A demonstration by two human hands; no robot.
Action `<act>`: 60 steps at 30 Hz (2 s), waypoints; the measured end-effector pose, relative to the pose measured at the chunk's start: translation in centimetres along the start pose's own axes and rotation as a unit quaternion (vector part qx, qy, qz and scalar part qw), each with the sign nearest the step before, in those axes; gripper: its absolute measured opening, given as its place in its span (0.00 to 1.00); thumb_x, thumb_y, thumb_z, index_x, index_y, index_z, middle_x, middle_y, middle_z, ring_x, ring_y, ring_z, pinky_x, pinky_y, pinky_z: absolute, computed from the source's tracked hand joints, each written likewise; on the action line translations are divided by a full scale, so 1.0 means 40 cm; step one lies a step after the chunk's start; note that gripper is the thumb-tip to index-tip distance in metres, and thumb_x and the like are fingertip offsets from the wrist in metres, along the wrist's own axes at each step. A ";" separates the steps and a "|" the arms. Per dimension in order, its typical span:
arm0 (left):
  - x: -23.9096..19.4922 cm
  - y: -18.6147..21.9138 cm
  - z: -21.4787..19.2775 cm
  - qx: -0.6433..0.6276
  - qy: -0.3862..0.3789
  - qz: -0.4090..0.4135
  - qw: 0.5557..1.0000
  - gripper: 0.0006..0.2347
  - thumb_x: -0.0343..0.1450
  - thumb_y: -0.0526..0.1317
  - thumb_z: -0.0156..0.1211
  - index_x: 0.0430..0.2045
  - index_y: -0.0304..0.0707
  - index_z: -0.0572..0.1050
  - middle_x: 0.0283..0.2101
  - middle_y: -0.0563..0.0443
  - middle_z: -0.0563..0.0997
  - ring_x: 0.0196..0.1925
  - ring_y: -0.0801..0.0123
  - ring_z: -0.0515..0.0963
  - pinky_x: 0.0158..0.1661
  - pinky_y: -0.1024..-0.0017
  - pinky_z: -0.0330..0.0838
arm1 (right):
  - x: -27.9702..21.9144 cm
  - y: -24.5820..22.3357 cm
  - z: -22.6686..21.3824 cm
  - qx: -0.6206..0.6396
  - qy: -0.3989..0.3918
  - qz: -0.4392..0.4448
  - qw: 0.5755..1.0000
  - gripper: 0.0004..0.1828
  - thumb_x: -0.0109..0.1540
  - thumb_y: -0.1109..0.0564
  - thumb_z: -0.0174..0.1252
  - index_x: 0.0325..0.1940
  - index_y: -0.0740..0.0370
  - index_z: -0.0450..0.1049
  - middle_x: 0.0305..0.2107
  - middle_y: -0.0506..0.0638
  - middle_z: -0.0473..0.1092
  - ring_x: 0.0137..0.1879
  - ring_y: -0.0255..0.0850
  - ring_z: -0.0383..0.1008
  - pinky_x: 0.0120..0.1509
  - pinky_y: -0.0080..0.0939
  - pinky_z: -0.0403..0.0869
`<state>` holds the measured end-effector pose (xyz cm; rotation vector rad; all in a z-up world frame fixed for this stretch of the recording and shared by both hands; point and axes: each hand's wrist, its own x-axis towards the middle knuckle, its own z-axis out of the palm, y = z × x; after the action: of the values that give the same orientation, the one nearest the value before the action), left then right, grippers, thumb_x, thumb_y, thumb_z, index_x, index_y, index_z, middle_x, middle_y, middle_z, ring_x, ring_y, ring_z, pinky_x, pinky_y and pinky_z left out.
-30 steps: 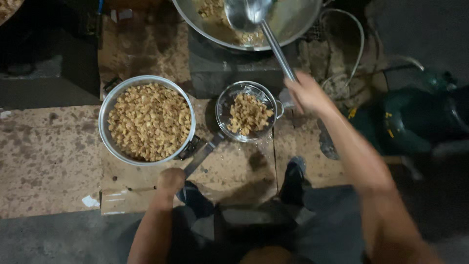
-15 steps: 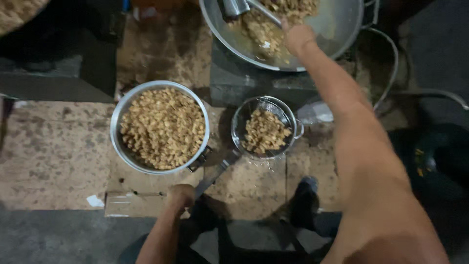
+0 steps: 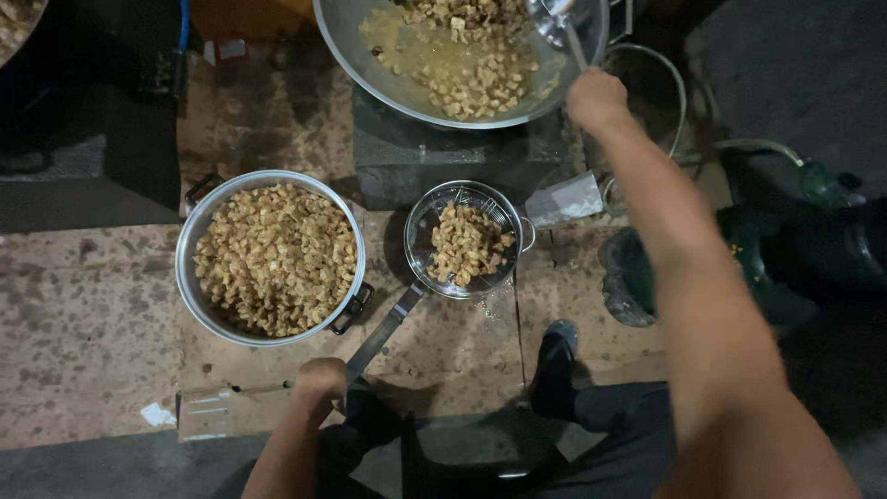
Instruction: The person uses a ladle to scoop fried food from a large wok and transfers it into a wire strainer to drain excess oil. The person then empties the strainer into a metal bowl and repeats the process.
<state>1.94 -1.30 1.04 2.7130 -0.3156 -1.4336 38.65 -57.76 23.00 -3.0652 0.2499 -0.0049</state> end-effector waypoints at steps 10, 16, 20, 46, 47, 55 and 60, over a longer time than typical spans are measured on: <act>0.018 -0.059 0.075 -0.012 0.164 0.073 0.984 0.10 0.53 0.40 0.73 0.23 0.39 0.84 0.34 0.39 0.84 0.41 0.48 0.84 0.41 0.56 0.78 | -0.005 -0.155 0.109 0.000 -0.190 -0.076 0.979 0.11 0.63 0.55 0.57 0.35 0.67 0.77 0.31 0.63 0.74 0.35 0.55 0.75 0.39 0.54 0.71; -0.018 -0.006 0.001 0.005 0.008 -0.004 1.000 0.13 0.55 0.41 0.75 0.30 0.39 0.85 0.40 0.40 0.84 0.45 0.50 0.84 0.45 0.58 0.78 | 0.000 -0.362 0.161 0.180 -0.267 -0.034 0.946 0.10 0.62 0.57 0.57 0.29 0.65 0.75 0.22 0.58 0.70 0.26 0.48 0.71 0.27 0.49 0.66; -0.033 0.018 -0.050 0.025 -0.049 -0.020 0.998 0.16 0.56 0.42 0.76 0.35 0.39 0.85 0.44 0.41 0.84 0.48 0.52 0.84 0.48 0.59 0.78 | 0.006 -0.471 0.137 0.320 -0.302 0.022 0.898 0.11 0.62 0.59 0.57 0.25 0.63 0.73 0.16 0.55 0.68 0.19 0.44 0.68 0.19 0.46 0.63; 0.068 -0.091 0.036 0.121 0.284 0.091 0.947 0.12 0.59 0.43 0.69 0.33 0.41 0.84 0.41 0.42 0.86 0.46 0.51 0.84 0.47 0.53 0.78 | -0.411 -0.192 -0.120 0.720 -0.382 0.077 0.574 0.11 0.70 0.52 0.52 0.50 0.59 0.72 0.15 0.36 0.55 0.15 0.24 0.51 0.14 0.25 0.51; 0.055 -0.084 0.045 0.118 0.276 0.073 0.951 0.11 0.62 0.42 0.66 0.34 0.41 0.84 0.42 0.43 0.86 0.47 0.52 0.85 0.48 0.54 0.79 | -0.476 -0.173 -0.155 0.716 -0.366 0.075 0.590 0.12 0.70 0.51 0.52 0.51 0.60 0.72 0.14 0.37 0.55 0.14 0.24 0.51 0.13 0.26 0.50; 0.019 -0.039 -0.015 0.096 0.222 0.009 0.970 0.12 0.67 0.36 0.55 0.39 0.38 0.83 0.47 0.38 0.84 0.51 0.50 0.84 0.51 0.57 0.78 | -0.855 -0.048 -0.263 0.698 -0.355 0.111 0.612 0.15 0.67 0.51 0.52 0.56 0.56 0.71 0.14 0.35 0.55 0.13 0.23 0.51 0.12 0.27 0.49; 0.008 -0.028 -0.020 0.114 0.196 -0.031 0.973 0.12 0.66 0.35 0.56 0.39 0.38 0.84 0.47 0.36 0.84 0.54 0.49 0.83 0.54 0.57 0.77 | -0.949 -0.011 -0.143 0.633 -0.320 0.126 0.693 0.16 0.67 0.54 0.52 0.57 0.62 0.70 0.17 0.36 0.58 0.15 0.25 0.52 0.14 0.28 0.50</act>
<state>2.94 -0.29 1.05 3.1283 -0.3935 -0.8823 1.20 -51.56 28.80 -1.4815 0.3826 0.6072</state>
